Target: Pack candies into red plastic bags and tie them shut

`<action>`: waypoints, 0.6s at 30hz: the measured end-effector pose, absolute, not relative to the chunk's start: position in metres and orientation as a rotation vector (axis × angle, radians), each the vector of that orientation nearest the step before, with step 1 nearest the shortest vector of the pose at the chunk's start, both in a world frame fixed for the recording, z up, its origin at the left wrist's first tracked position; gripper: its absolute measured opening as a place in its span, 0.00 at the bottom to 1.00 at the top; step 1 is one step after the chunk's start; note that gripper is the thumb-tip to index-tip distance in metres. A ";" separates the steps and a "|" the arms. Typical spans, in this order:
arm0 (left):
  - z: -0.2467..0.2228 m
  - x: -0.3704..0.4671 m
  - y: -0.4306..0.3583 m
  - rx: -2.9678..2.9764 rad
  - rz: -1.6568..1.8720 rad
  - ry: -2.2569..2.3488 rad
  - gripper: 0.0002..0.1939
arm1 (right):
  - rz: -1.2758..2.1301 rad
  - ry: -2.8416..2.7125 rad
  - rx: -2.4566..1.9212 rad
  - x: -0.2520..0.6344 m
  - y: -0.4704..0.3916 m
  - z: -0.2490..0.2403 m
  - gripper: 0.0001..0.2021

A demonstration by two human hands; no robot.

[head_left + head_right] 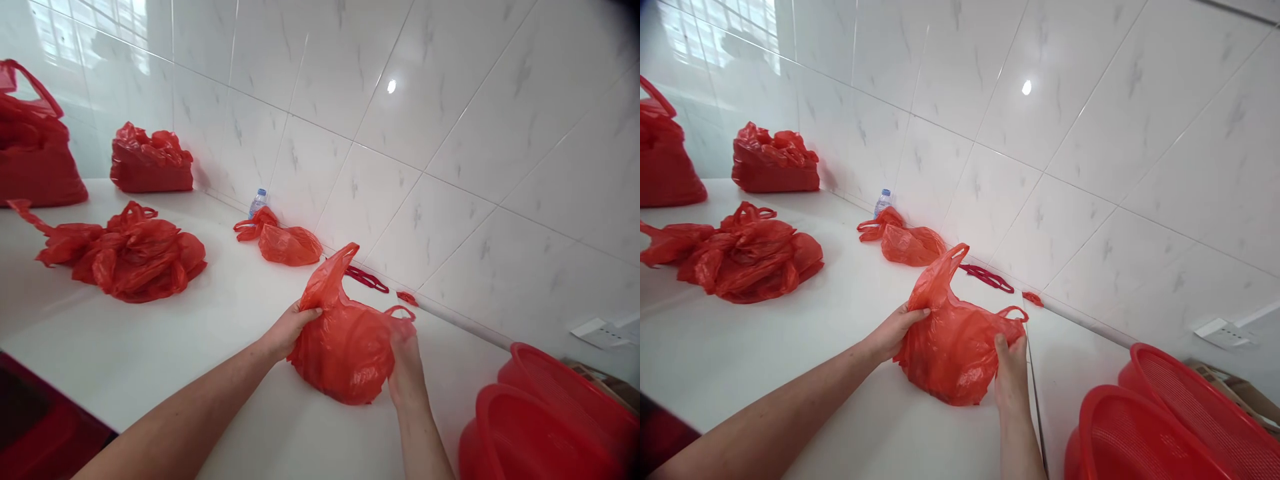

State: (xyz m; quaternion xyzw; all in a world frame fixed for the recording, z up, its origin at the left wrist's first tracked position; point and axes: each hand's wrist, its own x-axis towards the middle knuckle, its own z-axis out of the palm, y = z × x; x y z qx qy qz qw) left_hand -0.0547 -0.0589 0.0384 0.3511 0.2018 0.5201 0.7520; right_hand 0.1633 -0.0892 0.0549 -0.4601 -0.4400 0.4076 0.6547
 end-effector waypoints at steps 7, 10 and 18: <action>0.030 -0.052 -0.056 0.654 1.143 0.447 0.12 | 1.268 -0.934 -1.014 0.170 -0.080 0.042 0.28; 0.029 -0.053 -0.055 0.690 1.115 0.393 0.12 | 1.476 -0.948 -0.952 0.170 -0.075 0.039 0.31; 0.036 -0.058 -0.060 0.669 0.987 0.274 0.15 | 1.386 -0.792 -0.673 0.161 -0.083 0.044 0.03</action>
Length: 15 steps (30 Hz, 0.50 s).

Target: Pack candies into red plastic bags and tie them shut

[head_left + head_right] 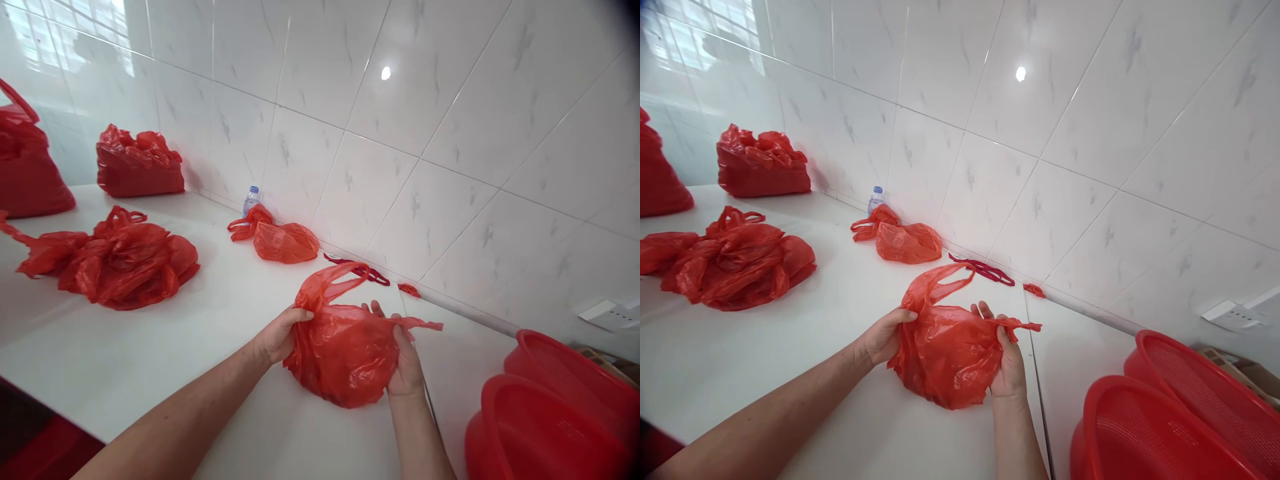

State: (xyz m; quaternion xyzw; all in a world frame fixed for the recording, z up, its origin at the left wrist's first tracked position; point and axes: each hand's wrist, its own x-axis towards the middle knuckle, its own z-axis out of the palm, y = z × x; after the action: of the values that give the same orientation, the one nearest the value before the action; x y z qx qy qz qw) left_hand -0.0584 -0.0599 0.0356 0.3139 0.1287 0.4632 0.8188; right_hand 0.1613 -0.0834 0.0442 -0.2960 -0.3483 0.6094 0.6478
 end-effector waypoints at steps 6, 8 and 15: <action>0.038 -0.041 -0.074 0.767 0.863 0.355 0.17 | 1.411 -0.757 -0.673 0.155 -0.091 0.042 0.02; 0.033 -0.036 -0.074 0.696 0.939 0.418 0.13 | 1.464 -0.699 -0.601 0.153 -0.092 0.042 0.02; 0.022 -0.041 -0.059 0.550 1.098 0.539 0.09 | 1.639 -0.744 -0.561 0.146 -0.089 0.038 0.25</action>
State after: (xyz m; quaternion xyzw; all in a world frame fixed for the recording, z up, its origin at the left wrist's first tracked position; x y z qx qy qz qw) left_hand -0.0412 -0.0593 0.0220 0.2550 0.2496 0.5088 0.7835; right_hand 0.1460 -0.0894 0.0377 -0.2406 -0.3193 0.7035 0.5875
